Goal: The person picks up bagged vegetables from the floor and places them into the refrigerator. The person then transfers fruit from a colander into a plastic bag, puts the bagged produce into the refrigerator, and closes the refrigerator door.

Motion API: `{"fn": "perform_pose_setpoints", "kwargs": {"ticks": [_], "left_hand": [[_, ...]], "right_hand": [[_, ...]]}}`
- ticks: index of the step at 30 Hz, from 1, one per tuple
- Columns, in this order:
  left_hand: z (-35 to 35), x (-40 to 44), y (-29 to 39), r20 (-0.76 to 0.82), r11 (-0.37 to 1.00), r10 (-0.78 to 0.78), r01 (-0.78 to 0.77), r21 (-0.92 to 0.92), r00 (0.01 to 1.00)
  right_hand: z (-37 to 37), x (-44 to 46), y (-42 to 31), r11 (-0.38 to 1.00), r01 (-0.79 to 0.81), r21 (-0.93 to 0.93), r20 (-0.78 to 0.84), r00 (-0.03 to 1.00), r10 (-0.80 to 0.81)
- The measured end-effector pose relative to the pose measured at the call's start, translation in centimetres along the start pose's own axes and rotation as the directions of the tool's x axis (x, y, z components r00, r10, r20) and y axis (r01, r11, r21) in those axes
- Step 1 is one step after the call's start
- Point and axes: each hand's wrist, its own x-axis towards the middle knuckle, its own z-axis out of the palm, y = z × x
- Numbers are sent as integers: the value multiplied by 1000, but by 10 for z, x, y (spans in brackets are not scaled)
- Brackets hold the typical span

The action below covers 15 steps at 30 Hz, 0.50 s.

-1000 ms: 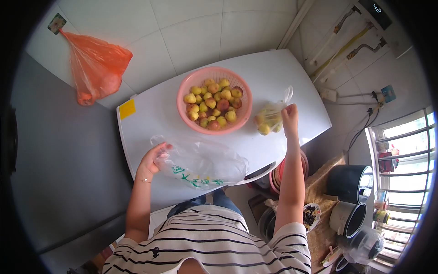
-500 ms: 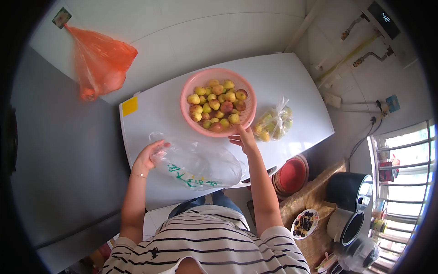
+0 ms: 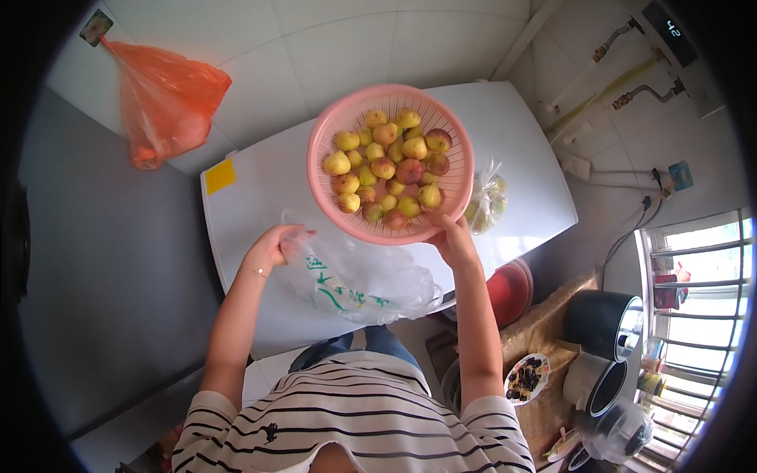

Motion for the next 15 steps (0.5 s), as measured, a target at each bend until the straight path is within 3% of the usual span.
{"fn": "perform_pose_setpoints", "kwargs": {"ticks": [1,5,7,8,11,12,13,14,15], "left_hand": [[0,5,5,139,999,-51,52,-4,989],[30,15,13,97,990,-98,108,-96,990],[43,11,14,-13,998,64,-64,-29,998],[48,13,13,-12,998,62,-62,-27,998],[31,31,12,-90,983,178,-180,-16,980],[0,53,16,203,992,74,-51,-114,976],[-3,53,18,488,981,-8,102,-166,873],[-3,56,16,486,981,-14,107,-164,874],[21,35,10,260,989,57,-19,-147,964]], "right_hand": [[3,-7,-7,1000,9,-17,-5,1000,-9],[6,-21,-18,999,-1,-49,-18,1000,0],[0,-27,1,998,41,-47,-42,998,-43],[-3,-29,10,995,82,-50,-55,995,-84],[-20,-30,33,999,13,-52,-28,999,-15],[-29,-29,43,998,-32,-55,-16,999,31],[-35,-29,50,998,-43,-52,-10,999,42],[-41,-29,58,998,-44,-49,-15,999,43],[-43,-29,63,998,-48,-31,-18,999,47]]}}
